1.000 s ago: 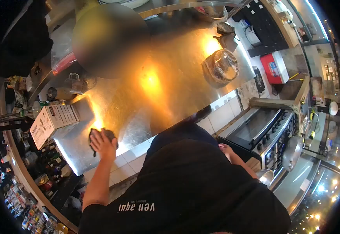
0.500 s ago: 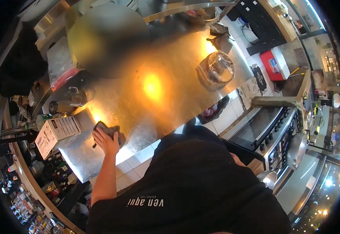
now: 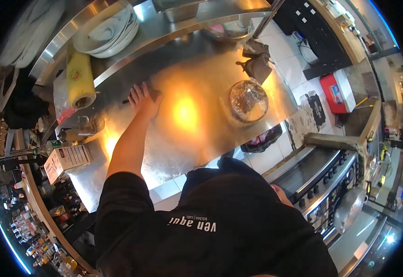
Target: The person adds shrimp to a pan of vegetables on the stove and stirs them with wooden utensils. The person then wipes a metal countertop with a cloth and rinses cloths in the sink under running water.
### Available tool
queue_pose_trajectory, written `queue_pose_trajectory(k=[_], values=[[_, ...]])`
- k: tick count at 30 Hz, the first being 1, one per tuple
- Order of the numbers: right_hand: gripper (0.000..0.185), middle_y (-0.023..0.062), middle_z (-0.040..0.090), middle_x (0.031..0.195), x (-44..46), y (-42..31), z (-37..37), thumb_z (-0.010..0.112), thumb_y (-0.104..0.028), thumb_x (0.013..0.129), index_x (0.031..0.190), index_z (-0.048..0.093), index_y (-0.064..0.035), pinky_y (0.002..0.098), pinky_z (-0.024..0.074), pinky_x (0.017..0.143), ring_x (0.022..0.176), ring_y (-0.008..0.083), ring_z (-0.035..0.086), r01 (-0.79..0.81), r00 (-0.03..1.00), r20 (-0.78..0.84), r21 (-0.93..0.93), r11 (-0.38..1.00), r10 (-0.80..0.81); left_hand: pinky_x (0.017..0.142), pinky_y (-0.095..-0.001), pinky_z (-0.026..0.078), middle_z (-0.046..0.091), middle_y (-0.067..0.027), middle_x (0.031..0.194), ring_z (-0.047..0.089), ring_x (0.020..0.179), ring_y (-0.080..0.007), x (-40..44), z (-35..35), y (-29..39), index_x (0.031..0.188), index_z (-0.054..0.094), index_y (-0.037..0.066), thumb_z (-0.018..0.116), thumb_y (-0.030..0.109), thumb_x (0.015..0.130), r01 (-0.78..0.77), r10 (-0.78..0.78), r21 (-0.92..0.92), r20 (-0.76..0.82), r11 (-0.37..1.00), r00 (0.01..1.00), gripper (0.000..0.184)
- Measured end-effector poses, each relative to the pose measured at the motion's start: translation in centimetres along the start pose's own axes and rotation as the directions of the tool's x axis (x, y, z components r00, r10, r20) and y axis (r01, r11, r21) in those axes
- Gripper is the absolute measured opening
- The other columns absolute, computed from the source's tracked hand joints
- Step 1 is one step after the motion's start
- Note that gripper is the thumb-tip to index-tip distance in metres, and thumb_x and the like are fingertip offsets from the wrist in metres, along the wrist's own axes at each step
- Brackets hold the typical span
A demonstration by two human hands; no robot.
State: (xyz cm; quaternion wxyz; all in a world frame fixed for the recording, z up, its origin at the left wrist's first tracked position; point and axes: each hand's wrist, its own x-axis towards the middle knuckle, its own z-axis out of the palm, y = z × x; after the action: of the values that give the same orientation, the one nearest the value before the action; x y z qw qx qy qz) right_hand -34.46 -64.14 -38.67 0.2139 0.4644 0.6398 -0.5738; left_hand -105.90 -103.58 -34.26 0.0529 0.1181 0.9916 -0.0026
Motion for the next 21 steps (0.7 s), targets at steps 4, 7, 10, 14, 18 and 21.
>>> queue_pose_trajectory(k=[4, 7, 10, 14, 18, 21], values=[[0.036, 0.0096, 0.076, 0.117, 2.2, -3.5, -4.5, 0.062, -0.015, 0.103, 0.137, 0.065, -0.0008, 0.0316, 0.0549, 0.095, 0.105, 0.0171, 0.07, 0.067, 0.997, -0.008, -0.212, 0.975, -0.07, 0.13, -0.0607, 0.006, 0.008, -0.0236, 0.178, 0.005, 0.164, -0.0441, 4.5, -0.9, 7.2, 0.172, 0.014, 0.017, 0.05, 0.079, 0.096, -0.039, 0.037, -0.045, -0.033, 0.998, 0.999, 0.104], [0.041, 0.0103, 0.076, 0.116, 4.4, -4.4, -7.8, 0.066, -0.016, 0.1, 0.138, 0.065, -0.0021, 0.033, 0.0548, 0.097, 0.107, 0.018, 0.071, 0.121, 0.989, 0.102, -0.124, 0.985, -0.108, 0.131, -0.0589, 0.004, 0.008, -0.0199, 0.179, 0.003, 0.165, -0.0418, 2.4, -0.7, 13.4, 0.173, 0.016, 0.019, 0.049, 0.075, 0.099, -0.249, 0.248, -0.012, -0.046, 0.968, 0.968, 0.099], [0.042, 0.0083, 0.074, 0.104, 9.0, -7.4, -10.5, 0.07, -0.023, 0.099, 0.135, 0.067, -0.0028, 0.034, 0.0549, 0.093, 0.099, 0.0192, 0.07, 0.176, 0.984, 0.055, -0.402, 0.899, -0.168, 0.132, -0.057, 0.003, 0.008, -0.0206, 0.179, 0.002, 0.165, -0.0418, -2.2, 0.2, 15.7, 0.172, 0.018, 0.019, 0.05, 0.072, 0.1, -0.369, 0.37, -0.046, 0.016, 0.928, 0.929, 0.095], [0.04, 0.0064, 0.073, 0.1, 12.8, -13.7, -11.7, 0.07, -0.024, 0.099, 0.133, 0.068, -0.003, 0.0329, 0.0546, 0.091, 0.096, 0.0176, 0.07, 0.236, 0.972, 0.089, -0.323, 0.916, -0.219, 0.131, -0.0575, 0.01, 0.014, -0.0227, 0.177, 0.008, 0.163, -0.0444, -10.4, -1.3, 10.3, 0.17, 0.025, 0.018, 0.061, 0.064, 0.098, -0.278, 0.284, -0.083, 0.07, 0.957, 0.956, 0.093], [0.038, 0.0056, 0.073, 0.097, 13.5, -15.8, -11.0, 0.069, -0.025, 0.101, 0.132, 0.069, -0.0028, 0.0306, 0.0537, 0.088, 0.092, 0.014, 0.068, 0.194, 0.979, 0.095, -0.175, 0.965, -0.179, 0.129, -0.0582, 0.012, 0.017, -0.0256, 0.172, 0.013, 0.16, -0.0458, -17.5, -0.7, -1.2, 0.169, 0.025, 0.014, 0.059, 0.066, 0.095, 0.042, -0.025, -0.115, 0.138, 0.992, 0.99, 0.097], [0.037, 0.005, 0.073, 0.096, 12.6, -16.3, -9.7, 0.069, -0.024, 0.101, 0.131, 0.07, -0.0025, 0.0299, 0.0534, 0.087, 0.091, 0.013, 0.068, 0.221, 0.969, 0.151, -0.185, 0.958, -0.195, 0.126, -0.0638, 0.016, 0.018, -0.0313, 0.171, 0.016, 0.157, -0.0535, -20.1, 6.1, -8.8, 0.163, 0.038, 0.007, 0.069, 0.071, 0.086, 0.274, -0.273, -0.021, 0.019, 0.962, 0.962, 0.104]])
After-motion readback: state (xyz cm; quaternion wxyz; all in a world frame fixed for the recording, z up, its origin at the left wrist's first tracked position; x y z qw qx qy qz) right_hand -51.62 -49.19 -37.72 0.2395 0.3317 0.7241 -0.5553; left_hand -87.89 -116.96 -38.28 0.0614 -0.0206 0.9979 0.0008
